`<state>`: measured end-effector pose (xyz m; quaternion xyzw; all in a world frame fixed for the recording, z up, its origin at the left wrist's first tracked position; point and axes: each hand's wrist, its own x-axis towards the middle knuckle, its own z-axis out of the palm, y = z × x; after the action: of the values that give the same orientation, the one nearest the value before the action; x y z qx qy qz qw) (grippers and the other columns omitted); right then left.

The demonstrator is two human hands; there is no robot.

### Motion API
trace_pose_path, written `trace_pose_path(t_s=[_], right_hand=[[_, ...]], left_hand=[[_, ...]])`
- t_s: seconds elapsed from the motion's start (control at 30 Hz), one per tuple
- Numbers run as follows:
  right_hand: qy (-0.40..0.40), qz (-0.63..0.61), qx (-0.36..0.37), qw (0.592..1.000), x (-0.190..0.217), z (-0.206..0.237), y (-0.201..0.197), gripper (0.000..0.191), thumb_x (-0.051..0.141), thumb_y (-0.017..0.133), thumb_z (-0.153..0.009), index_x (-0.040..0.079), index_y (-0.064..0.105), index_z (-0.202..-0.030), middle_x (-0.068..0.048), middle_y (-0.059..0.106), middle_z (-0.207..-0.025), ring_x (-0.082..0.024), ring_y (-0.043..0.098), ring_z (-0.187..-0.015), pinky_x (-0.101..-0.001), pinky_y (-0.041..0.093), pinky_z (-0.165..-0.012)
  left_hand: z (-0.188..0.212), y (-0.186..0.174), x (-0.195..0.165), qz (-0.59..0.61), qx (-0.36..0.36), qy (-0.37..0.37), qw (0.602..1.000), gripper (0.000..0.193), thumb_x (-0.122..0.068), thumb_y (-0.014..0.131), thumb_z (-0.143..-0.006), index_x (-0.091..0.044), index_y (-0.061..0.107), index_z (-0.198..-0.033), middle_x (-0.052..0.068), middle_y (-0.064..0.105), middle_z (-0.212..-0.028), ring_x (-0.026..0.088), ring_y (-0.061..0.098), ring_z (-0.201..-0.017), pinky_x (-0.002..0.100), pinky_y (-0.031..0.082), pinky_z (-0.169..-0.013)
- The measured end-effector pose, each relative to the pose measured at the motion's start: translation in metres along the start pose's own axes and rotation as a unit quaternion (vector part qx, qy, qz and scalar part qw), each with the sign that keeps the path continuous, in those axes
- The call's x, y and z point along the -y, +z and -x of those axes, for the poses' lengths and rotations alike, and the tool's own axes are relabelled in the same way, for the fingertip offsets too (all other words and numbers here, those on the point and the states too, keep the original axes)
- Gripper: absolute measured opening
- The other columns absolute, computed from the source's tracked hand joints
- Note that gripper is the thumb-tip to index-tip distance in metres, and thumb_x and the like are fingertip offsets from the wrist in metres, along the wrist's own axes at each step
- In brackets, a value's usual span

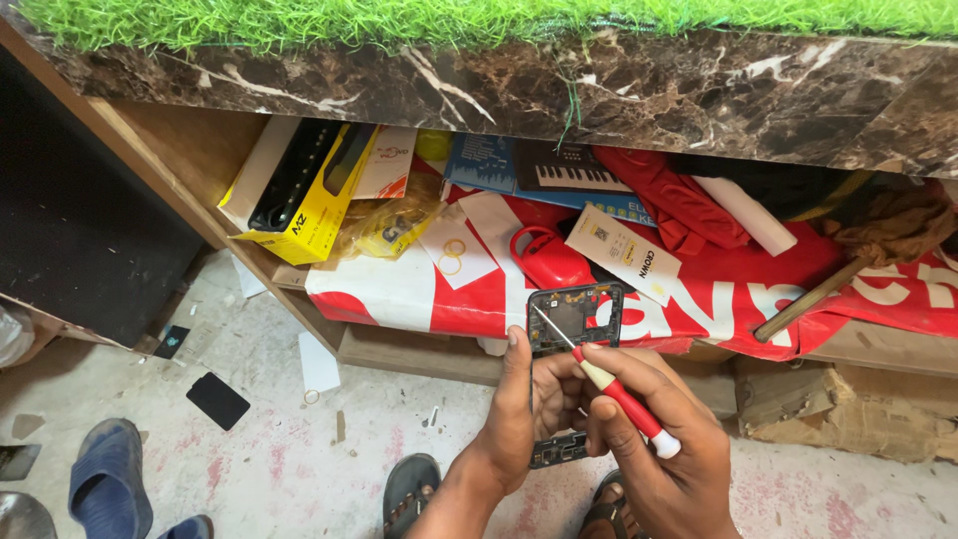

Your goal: The person pries open the casing of a black speaker-like electronic device, working the housing apart by hand and removing internal parts. They then hold a phone midframe and unscrew its screws with a red-handled screwdriver, turning the frame to reach different sides.

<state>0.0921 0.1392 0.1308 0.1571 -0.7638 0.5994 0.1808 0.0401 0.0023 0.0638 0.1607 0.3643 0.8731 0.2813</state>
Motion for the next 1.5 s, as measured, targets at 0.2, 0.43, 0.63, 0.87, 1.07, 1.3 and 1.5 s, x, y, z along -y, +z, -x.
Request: trace_pose_path(t_s=[0.2, 0.43, 0.63, 0.87, 1.07, 1.3, 1.5], right_hand=[[0.005, 0.006, 0.000, 1.000, 0.0005, 0.0000, -0.0008, 0.035, 0.010, 0.067, -0.096, -0.001, 0.067, -0.128, -0.009, 0.069, -0.108, -0.007, 0.064, -0.067, -0.0214, 0.052, -0.058], [0.010, 0.003, -0.008, 1.000, -0.0009, 0.0012, -0.0005, 0.035, 0.011, 0.066, -0.096, -0.001, 0.068, -0.129, -0.009, 0.069, -0.105, -0.007, 0.063, -0.068, -0.0214, 0.052, -0.059], [0.014, 0.009, -0.012, 1.000, 0.0007, 0.0010, 0.0008, 0.034, 0.010, 0.067, -0.095, -0.001, 0.068, -0.128, -0.009, 0.069, -0.106, -0.007, 0.063, -0.067, -0.0216, 0.052, -0.058], [0.017, 0.004, -0.009, 1.000, 0.0021, 0.0008, 0.0011, 0.035, 0.009, 0.067, -0.095, -0.001, 0.068, -0.128, -0.010, 0.070, -0.107, -0.008, 0.064, -0.068, -0.0220, 0.053, -0.058], [-0.004, 0.001, -0.008, 1.000, 0.0009, 0.0011, -0.0007, 0.035, 0.010, 0.067, -0.096, -0.002, 0.067, -0.129, -0.010, 0.069, -0.109, -0.007, 0.064, -0.070, -0.0214, 0.053, -0.060], [-0.005, 0.002, -0.010, 1.000, 0.0004, 0.0011, -0.0015, 0.035, 0.010, 0.066, -0.096, -0.002, 0.067, -0.129, -0.010, 0.070, -0.109, -0.007, 0.064, -0.069, -0.0213, 0.053, -0.059], [-0.009, 0.007, -0.012, 1.000, 0.0000, 0.0011, -0.0015, 0.035, 0.010, 0.066, -0.096, -0.003, 0.067, -0.129, -0.011, 0.070, -0.108, -0.007, 0.064, -0.068, -0.0214, 0.053, -0.059]], left_hand=[[-0.0003, -0.0012, 0.0017, -0.002, 0.002, 0.001, 1.000, 0.105, -0.085, 0.004, -0.094, -0.003, 0.067, -0.109, 0.009, 0.068, -0.090, 0.018, 0.062, -0.073, 0.034, 0.051, -0.074], [-0.0013, -0.0007, 0.0031, -0.012, -0.011, -0.014, 1.000, 0.103, -0.085, 0.005, -0.094, -0.004, 0.067, -0.111, 0.007, 0.067, -0.090, 0.017, 0.062, -0.075, 0.033, 0.050, -0.075], [-0.0011, -0.0005, 0.0025, -0.015, -0.007, -0.005, 1.000, 0.103, -0.085, 0.004, -0.093, -0.005, 0.067, -0.110, 0.007, 0.068, -0.089, 0.017, 0.062, -0.075, 0.033, 0.051, -0.075], [0.0003, -0.0010, 0.0025, -0.005, -0.010, -0.001, 1.000, 0.103, -0.086, 0.004, -0.092, -0.004, 0.065, -0.110, 0.009, 0.068, -0.090, 0.018, 0.063, -0.074, 0.034, 0.051, -0.075], [-0.0007, -0.0010, 0.0033, -0.006, -0.002, 0.001, 1.000, 0.104, -0.086, 0.005, -0.092, -0.003, 0.065, -0.111, 0.009, 0.068, -0.092, 0.019, 0.063, -0.076, 0.035, 0.051, -0.077], [-0.0019, -0.0007, 0.0028, -0.018, -0.008, -0.004, 1.000, 0.105, -0.086, 0.004, -0.091, -0.004, 0.065, -0.112, 0.007, 0.068, -0.093, 0.018, 0.063, -0.077, 0.034, 0.051, -0.077], [-0.0016, -0.0006, 0.0034, -0.013, -0.004, 0.001, 1.000, 0.103, -0.085, 0.004, -0.093, -0.004, 0.065, -0.110, 0.009, 0.069, -0.093, 0.018, 0.063, -0.076, 0.034, 0.052, -0.076]])
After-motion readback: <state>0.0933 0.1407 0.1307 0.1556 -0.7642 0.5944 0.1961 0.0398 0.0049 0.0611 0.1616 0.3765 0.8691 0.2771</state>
